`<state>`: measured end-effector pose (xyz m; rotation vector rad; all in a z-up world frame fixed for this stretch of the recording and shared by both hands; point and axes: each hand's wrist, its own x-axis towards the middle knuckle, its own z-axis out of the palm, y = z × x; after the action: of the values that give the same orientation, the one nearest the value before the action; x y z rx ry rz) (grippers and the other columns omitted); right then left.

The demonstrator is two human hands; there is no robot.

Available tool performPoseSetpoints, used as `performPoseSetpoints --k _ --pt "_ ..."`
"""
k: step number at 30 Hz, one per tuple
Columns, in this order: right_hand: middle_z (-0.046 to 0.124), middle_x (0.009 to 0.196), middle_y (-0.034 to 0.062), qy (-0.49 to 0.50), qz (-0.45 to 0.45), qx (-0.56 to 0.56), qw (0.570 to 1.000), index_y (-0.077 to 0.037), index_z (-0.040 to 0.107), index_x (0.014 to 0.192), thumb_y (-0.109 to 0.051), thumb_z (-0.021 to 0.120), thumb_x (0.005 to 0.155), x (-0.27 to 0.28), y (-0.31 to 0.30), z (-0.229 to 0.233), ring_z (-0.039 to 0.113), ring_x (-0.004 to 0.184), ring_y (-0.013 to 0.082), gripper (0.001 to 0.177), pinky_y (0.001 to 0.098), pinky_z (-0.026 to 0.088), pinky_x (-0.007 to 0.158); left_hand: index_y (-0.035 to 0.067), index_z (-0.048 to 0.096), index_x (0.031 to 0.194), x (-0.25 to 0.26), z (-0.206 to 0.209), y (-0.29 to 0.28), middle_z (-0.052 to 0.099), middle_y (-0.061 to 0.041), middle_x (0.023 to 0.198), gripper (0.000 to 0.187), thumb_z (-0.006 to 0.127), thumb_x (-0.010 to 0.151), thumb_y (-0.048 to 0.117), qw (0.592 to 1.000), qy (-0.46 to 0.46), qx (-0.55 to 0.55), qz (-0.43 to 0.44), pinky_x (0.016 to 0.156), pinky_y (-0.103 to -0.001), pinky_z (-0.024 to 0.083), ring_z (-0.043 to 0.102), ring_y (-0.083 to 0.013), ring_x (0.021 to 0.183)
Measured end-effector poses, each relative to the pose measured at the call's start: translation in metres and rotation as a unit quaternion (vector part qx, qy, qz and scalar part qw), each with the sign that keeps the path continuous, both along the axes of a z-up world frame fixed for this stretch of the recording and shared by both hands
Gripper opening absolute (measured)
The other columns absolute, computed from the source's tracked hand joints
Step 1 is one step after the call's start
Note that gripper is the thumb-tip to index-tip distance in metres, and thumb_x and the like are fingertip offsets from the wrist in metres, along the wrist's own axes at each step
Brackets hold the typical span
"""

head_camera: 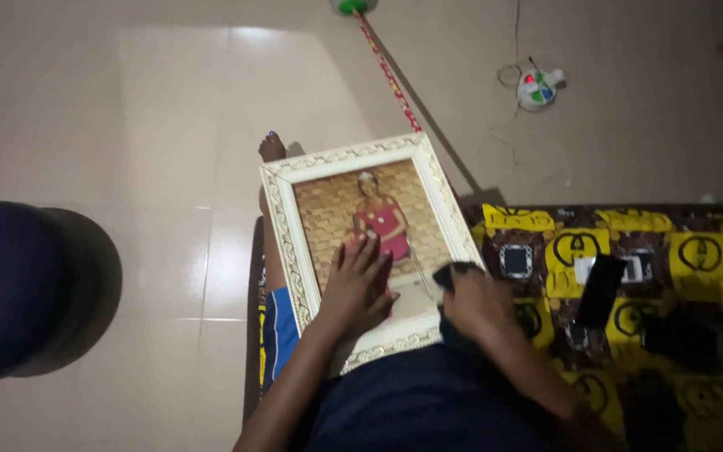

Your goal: Cleaning a picture frame using a black cloth.

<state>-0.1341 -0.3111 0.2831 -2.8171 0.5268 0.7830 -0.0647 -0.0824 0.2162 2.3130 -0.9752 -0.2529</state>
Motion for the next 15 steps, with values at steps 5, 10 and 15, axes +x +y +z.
performPoseSetpoints --k 5,10,15 --pt "0.071 0.101 0.0207 -0.120 -0.033 0.015 0.992 -0.015 0.071 0.124 -0.032 0.065 0.087 0.042 -0.010 -0.028 0.068 0.095 0.0427 0.041 0.0559 0.053 0.084 0.006 0.052 0.146 0.004 0.002 -0.003 0.032 -0.022 0.163 0.076 0.070 0.087 0.049 1.000 0.001 -0.010 0.020 0.123 -0.058 0.007 0.021 -0.0391 0.153" --pt "0.072 0.098 0.0163 -0.231 0.093 0.013 0.969 -0.014 0.074 0.119 -0.027 0.068 0.082 0.026 -0.021 -0.066 0.069 0.093 0.0400 0.039 0.0517 0.056 0.080 0.006 0.052 0.147 0.007 0.005 0.000 0.034 -0.021 0.163 0.073 0.068 0.087 0.045 1.000 0.016 0.014 0.008 0.123 -0.058 0.009 0.023 -0.0388 0.154" --pt "0.069 0.107 0.0118 -0.138 0.161 0.068 0.975 -0.020 0.076 0.116 -0.033 0.077 0.074 -0.003 -0.049 -0.015 0.065 0.104 0.0335 0.045 0.0463 0.055 0.085 0.005 0.055 0.145 0.014 -0.001 0.004 0.042 -0.023 0.158 0.067 0.072 0.087 0.034 0.999 -0.017 -0.032 0.009 0.123 -0.057 0.016 0.032 -0.0399 0.151"
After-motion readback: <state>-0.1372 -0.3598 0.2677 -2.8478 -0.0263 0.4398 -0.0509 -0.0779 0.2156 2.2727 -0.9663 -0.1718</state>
